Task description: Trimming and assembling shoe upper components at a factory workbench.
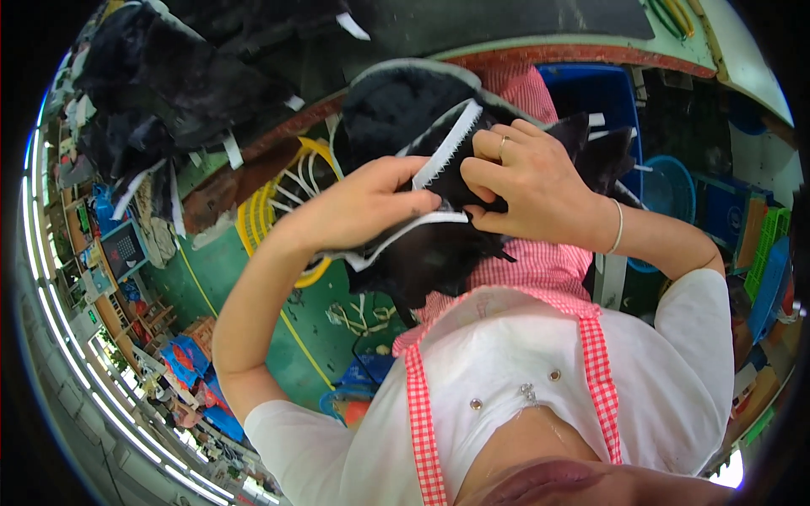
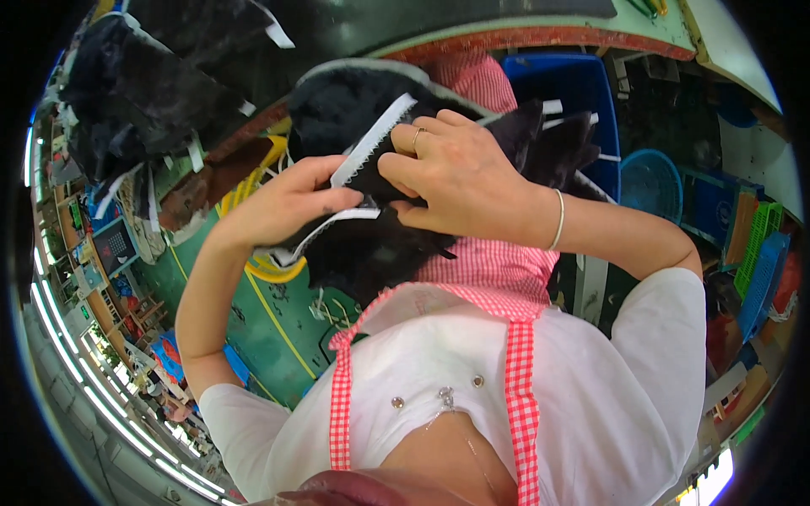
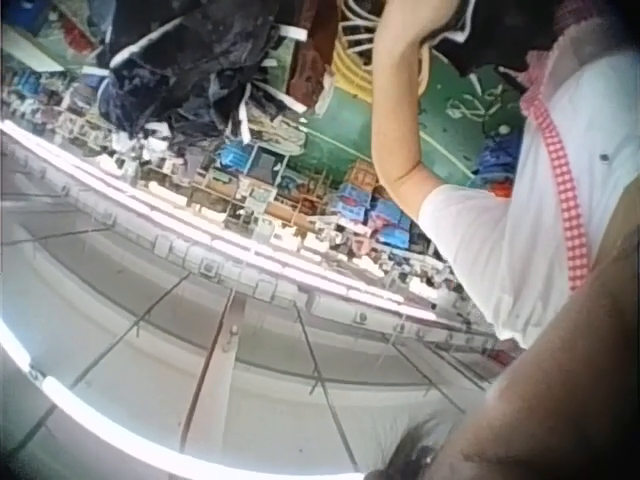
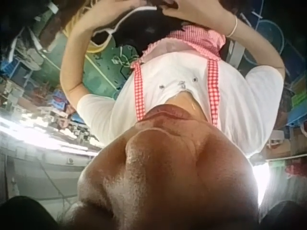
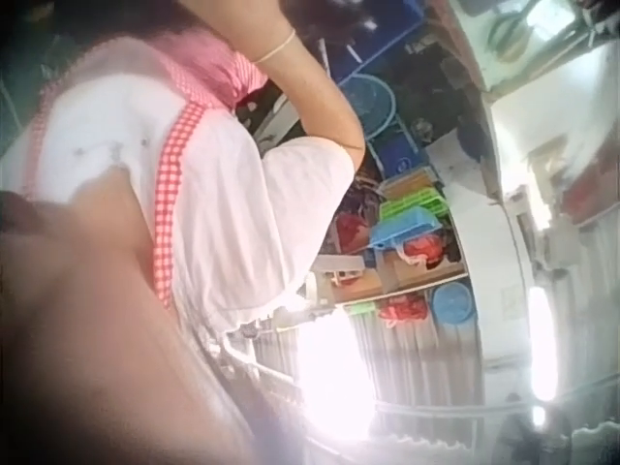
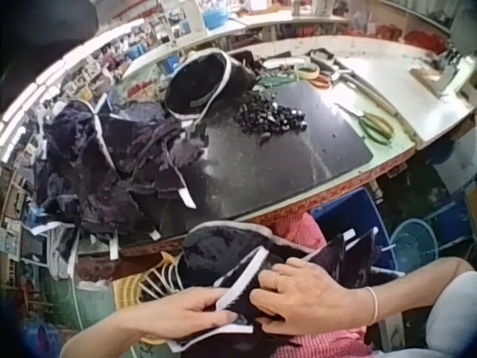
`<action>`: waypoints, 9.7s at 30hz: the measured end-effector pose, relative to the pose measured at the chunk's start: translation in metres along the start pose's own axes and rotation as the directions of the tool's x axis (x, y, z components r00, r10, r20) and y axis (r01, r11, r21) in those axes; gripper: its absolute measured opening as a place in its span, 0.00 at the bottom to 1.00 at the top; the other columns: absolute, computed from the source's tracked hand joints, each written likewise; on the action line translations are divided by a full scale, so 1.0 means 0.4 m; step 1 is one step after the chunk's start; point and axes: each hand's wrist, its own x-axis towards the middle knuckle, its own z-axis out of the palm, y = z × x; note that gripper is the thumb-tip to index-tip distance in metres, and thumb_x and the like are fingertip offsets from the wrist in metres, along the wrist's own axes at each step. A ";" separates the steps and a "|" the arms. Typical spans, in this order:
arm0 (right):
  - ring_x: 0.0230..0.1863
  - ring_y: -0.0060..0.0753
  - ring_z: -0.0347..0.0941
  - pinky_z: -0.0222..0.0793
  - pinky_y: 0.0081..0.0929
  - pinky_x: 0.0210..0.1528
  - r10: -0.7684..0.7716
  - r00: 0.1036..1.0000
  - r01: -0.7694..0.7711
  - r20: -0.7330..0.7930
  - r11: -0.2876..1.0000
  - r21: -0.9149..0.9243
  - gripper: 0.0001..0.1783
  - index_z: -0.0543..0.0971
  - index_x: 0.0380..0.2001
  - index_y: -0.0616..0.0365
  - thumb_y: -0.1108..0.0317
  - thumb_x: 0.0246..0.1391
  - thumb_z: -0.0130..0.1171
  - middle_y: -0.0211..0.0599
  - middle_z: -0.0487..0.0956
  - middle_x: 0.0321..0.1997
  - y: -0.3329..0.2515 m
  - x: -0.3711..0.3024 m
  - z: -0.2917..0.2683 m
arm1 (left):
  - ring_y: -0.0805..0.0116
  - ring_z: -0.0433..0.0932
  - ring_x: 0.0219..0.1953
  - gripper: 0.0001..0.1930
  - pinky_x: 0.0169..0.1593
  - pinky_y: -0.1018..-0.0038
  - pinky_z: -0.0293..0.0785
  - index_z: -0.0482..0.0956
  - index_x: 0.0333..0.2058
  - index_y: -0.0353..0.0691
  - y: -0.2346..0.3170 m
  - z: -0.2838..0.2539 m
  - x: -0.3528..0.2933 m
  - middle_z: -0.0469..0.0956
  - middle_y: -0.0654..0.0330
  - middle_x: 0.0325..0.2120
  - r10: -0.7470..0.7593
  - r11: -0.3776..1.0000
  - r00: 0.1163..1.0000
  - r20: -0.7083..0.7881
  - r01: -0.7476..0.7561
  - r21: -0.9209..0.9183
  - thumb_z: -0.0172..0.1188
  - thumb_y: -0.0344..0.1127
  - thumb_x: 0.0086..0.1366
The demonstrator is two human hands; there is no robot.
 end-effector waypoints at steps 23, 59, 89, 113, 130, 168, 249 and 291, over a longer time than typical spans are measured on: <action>0.47 0.28 0.70 0.48 0.39 0.64 0.042 0.892 0.014 -0.450 0.993 0.121 0.09 0.80 0.28 0.46 0.67 0.42 0.70 0.22 0.77 0.36 0.141 0.152 -0.021 | 0.78 0.71 0.45 0.18 0.50 0.77 0.68 0.73 0.50 0.31 0.027 -0.014 0.078 0.76 0.62 0.43 0.329 0.925 0.785 -0.525 -0.381 0.010 0.51 0.41 0.72; 0.29 0.35 0.72 0.69 0.31 0.34 -0.092 0.900 0.125 -0.426 0.991 0.049 0.09 0.78 0.25 0.55 0.65 0.47 0.69 0.31 0.75 0.25 0.161 0.092 -0.129 | 0.67 0.75 0.49 0.36 0.57 0.71 0.68 0.70 0.54 0.35 -0.040 0.052 -0.025 0.76 0.59 0.46 0.262 0.891 0.529 -0.807 -0.453 -0.008 0.67 0.24 0.41; 0.35 0.18 0.72 0.69 0.18 0.41 0.368 0.903 -0.422 0.223 0.659 0.622 0.14 0.67 0.39 0.57 0.71 0.56 0.64 0.36 0.78 0.35 0.129 0.083 -0.042 | 0.59 0.76 0.41 0.10 0.53 0.62 0.72 0.76 0.26 0.45 -0.012 -0.058 0.015 0.77 0.65 0.33 0.882 0.196 0.471 -0.014 -0.339 0.920 0.68 0.29 0.44; 0.41 0.23 0.74 0.70 0.22 0.48 0.377 0.925 -0.289 -0.054 0.787 0.546 0.23 0.66 0.34 0.57 0.84 0.42 0.70 0.35 0.77 0.37 0.101 0.026 0.019 | 0.58 0.75 0.50 0.10 0.51 0.61 0.69 0.71 0.26 0.41 -0.036 -0.097 0.074 0.79 0.64 0.38 0.949 0.156 0.317 0.009 -0.491 0.857 0.66 0.28 0.49; 0.27 0.21 0.58 0.61 0.18 0.31 0.273 0.904 -0.109 -0.329 0.892 0.440 0.26 0.67 0.37 0.56 0.73 0.40 0.75 0.30 0.66 0.27 0.134 0.065 0.023 | 0.56 0.67 0.56 0.12 0.65 0.46 0.50 0.84 0.39 0.50 -0.014 -0.042 0.143 0.77 0.65 0.47 0.943 0.233 0.246 -0.224 -0.008 0.972 0.66 0.38 0.54; 0.20 0.21 0.68 0.65 0.24 0.25 0.729 0.627 -0.717 -0.274 0.678 0.164 0.30 0.78 0.34 0.66 0.43 0.56 0.60 0.32 0.72 0.18 0.369 -0.013 -0.315 | 0.55 0.77 0.31 0.24 0.36 0.63 0.71 0.79 0.39 0.41 0.056 -0.039 -0.049 0.77 0.53 0.27 0.529 0.447 0.825 -0.200 -0.071 0.892 0.70 0.54 0.52; 0.33 0.26 0.72 0.69 0.27 0.39 0.289 0.909 -0.415 0.302 0.547 0.726 0.15 0.80 0.46 0.59 0.65 0.58 0.62 0.37 0.81 0.35 0.042 0.024 0.153 | 0.72 0.74 0.28 0.20 0.30 0.73 0.72 0.79 0.44 0.46 -0.039 0.040 -0.018 0.70 0.63 0.44 0.701 0.548 0.617 -0.358 -0.145 0.824 0.63 0.25 0.50; 0.26 0.20 0.74 0.71 0.21 0.29 0.515 0.737 -0.625 0.437 0.767 0.150 0.07 0.82 0.35 0.64 0.72 0.54 0.63 0.32 0.80 0.26 0.308 0.247 -0.291 | 0.63 0.77 0.32 0.16 0.37 0.71 0.73 0.81 0.43 0.46 -0.081 0.012 0.062 0.77 0.61 0.34 0.486 0.831 0.764 -0.424 -0.253 0.496 0.63 0.27 0.54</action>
